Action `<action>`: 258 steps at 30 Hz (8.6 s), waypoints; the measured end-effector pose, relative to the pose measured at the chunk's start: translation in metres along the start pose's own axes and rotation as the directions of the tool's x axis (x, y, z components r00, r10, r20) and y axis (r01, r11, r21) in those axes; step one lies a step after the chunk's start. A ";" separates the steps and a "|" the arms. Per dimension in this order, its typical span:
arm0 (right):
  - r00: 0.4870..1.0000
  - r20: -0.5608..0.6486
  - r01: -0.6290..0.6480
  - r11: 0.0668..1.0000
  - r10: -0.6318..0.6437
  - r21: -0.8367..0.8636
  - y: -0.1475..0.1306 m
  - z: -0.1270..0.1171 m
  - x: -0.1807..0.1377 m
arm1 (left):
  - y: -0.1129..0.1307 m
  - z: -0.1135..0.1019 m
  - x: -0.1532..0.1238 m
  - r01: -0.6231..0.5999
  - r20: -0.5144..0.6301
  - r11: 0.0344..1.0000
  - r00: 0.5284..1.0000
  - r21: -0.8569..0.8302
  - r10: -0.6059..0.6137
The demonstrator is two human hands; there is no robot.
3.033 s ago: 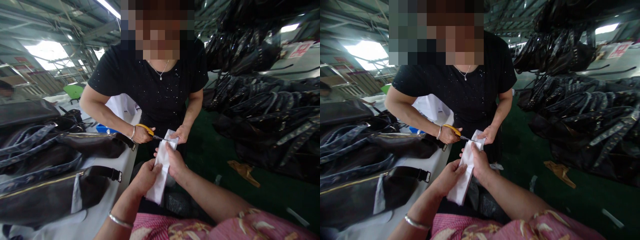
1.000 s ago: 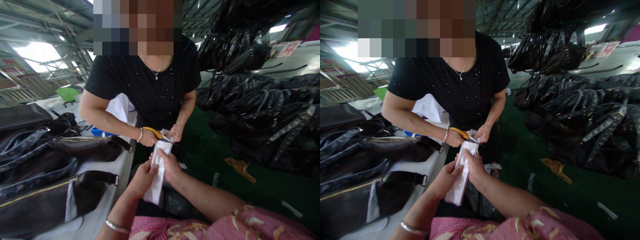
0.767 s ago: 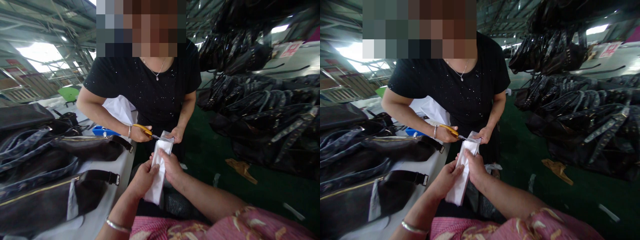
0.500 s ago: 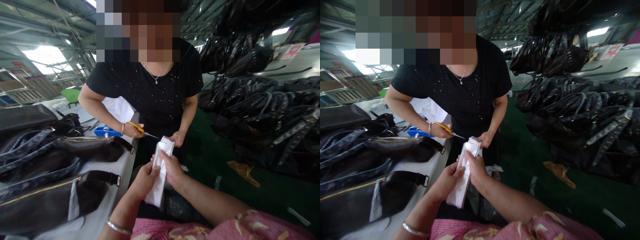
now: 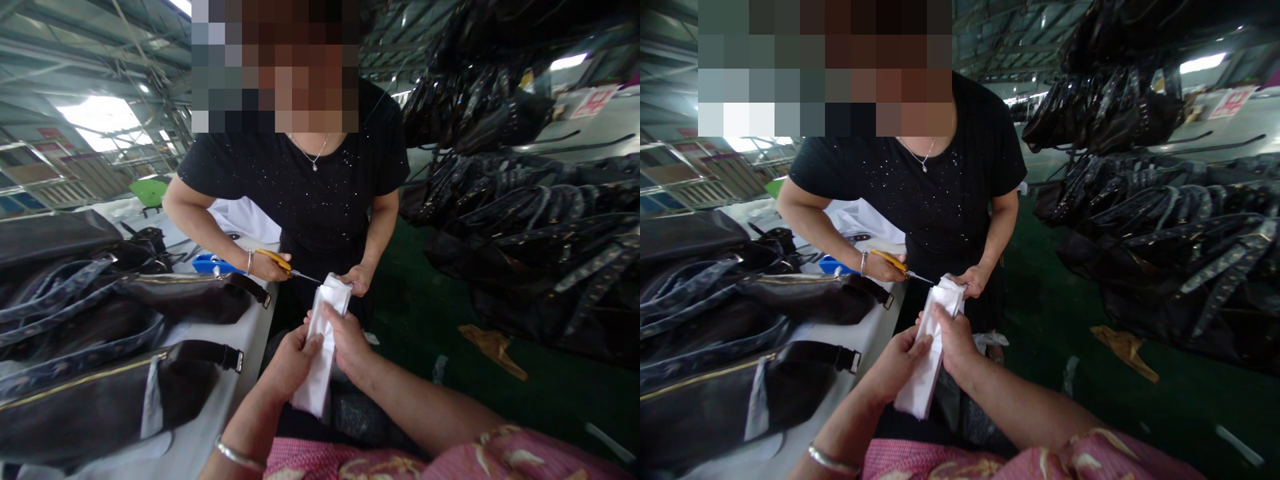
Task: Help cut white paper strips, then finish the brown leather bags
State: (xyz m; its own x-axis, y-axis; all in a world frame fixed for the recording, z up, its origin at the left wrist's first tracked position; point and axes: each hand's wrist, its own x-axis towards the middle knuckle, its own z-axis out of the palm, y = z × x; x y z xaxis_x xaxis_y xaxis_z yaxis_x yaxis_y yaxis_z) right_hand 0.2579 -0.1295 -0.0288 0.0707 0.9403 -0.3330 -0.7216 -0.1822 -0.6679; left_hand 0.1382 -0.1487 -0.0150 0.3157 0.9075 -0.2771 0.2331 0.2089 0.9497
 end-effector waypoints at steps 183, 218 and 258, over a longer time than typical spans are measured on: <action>0.999 -0.009 0.039 0.999 -0.039 0.034 -0.004 -0.001 0.003 | -0.005 0.006 0.006 -0.025 -0.009 1.000 1.000 0.017 0.025; 0.974 0.178 -0.132 0.990 0.140 -0.054 -0.035 0.047 0.017 | -0.061 -0.033 -0.060 0.064 -0.294 0.828 0.917 -0.557 -0.268; 0.999 0.049 0.025 0.985 -0.017 -0.168 -0.041 0.025 0.017 | -0.075 -0.019 -0.029 0.128 -0.190 0.870 0.951 -0.477 -0.244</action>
State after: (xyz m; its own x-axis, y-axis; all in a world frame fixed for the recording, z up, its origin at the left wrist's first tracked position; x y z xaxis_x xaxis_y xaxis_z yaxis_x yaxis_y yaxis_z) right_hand 0.2718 -0.0989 0.0098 0.0488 0.9562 -0.2886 -0.5933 -0.2046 -0.7786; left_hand 0.0941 -0.1831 -0.0750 0.0687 0.8813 -0.4676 -0.1951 0.4715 0.8600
